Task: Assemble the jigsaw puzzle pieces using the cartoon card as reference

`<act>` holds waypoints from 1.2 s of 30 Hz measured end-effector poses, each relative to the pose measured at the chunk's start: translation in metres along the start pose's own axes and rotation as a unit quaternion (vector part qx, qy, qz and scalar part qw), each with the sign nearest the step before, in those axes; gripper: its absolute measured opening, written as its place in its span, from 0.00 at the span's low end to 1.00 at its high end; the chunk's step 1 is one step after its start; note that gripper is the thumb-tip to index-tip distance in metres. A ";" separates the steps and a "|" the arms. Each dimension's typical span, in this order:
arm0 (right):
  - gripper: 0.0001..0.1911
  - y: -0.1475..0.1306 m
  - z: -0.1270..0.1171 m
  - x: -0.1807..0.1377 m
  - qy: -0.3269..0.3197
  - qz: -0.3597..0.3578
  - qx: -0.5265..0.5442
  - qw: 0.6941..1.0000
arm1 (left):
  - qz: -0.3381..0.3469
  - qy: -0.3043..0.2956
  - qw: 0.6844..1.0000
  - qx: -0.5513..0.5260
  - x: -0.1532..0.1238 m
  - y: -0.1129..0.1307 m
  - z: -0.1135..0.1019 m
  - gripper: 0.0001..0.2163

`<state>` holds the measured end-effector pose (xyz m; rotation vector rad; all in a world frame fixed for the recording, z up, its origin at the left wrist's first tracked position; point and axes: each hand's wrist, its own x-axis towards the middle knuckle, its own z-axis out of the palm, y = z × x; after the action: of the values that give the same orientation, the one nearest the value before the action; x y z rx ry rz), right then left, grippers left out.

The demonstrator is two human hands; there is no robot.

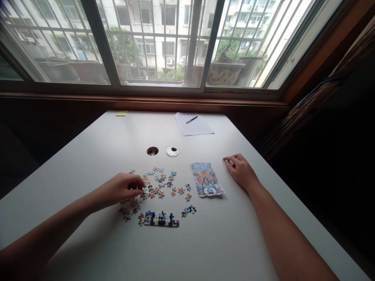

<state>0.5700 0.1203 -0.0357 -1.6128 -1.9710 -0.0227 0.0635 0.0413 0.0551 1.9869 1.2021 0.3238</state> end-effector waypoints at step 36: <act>0.16 -0.003 -0.001 0.000 0.004 0.004 -0.003 1.000 | -0.077 0.089 0.989 0.087 -0.004 -0.045 -0.049 0.17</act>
<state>0.5677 0.1192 -0.0345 -1.6232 -1.9608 -0.0317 0.0047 0.0736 0.0555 2.0306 1.5352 0.3326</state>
